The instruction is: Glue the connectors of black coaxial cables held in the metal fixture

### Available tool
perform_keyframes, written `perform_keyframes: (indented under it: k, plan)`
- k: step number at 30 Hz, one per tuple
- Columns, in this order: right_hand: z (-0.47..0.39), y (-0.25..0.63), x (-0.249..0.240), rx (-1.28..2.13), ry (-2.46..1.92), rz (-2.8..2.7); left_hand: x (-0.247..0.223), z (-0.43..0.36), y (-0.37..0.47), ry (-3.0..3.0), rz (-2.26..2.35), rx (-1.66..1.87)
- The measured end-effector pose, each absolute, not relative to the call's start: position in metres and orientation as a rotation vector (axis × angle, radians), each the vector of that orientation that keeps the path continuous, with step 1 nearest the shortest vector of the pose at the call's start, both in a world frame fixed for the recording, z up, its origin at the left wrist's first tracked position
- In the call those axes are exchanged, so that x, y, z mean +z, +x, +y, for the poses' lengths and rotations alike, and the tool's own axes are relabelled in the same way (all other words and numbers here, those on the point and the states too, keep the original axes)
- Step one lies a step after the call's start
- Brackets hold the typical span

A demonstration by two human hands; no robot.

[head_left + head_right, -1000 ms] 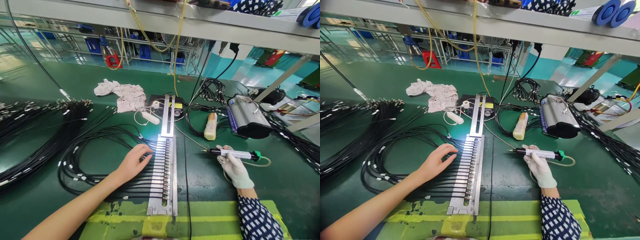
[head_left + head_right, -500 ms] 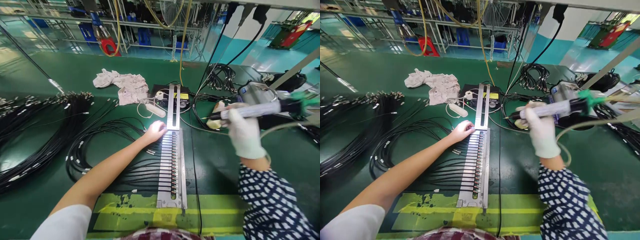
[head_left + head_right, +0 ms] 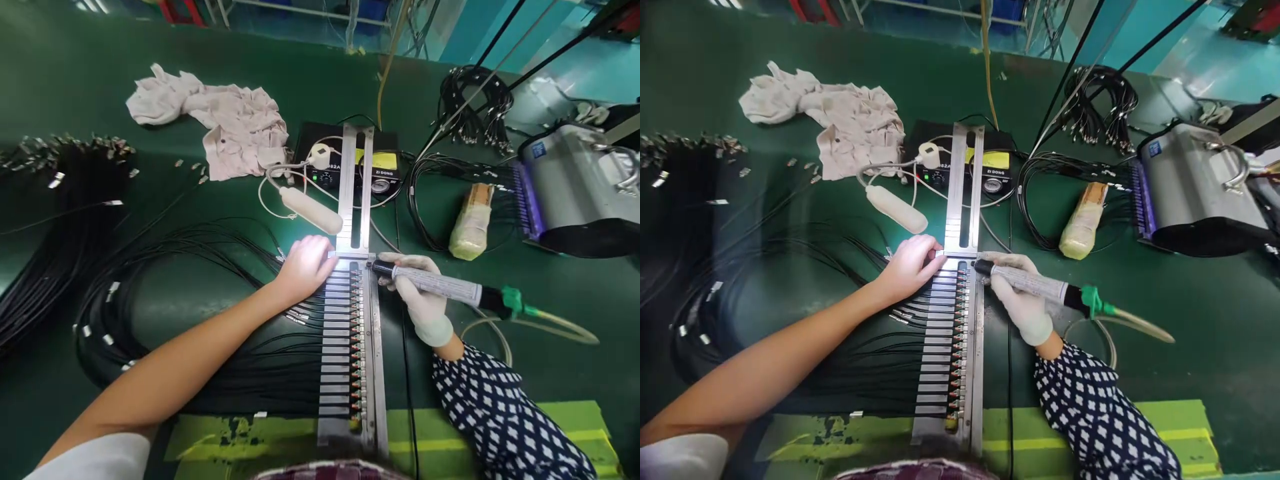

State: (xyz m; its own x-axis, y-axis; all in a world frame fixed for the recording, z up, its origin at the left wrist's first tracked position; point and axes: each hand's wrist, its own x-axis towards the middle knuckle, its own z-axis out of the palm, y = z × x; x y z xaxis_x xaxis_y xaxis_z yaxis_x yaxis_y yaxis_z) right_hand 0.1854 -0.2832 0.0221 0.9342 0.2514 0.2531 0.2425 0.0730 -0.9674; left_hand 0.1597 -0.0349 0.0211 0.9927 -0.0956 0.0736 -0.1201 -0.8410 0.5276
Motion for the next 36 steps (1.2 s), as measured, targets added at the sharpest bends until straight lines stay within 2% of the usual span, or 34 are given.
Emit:
perform_keyframes:
  k: [15,36]
  plan:
    - [-0.286,0.173,0.046,-0.119,-1.819,-0.701,0.025,-0.035,0.154,2.653,-0.191,0.104]
    - [-0.285,0.173,0.052,-0.112,-1.861,-0.745,0.024,-0.034,0.154,2.648,-0.215,0.120]
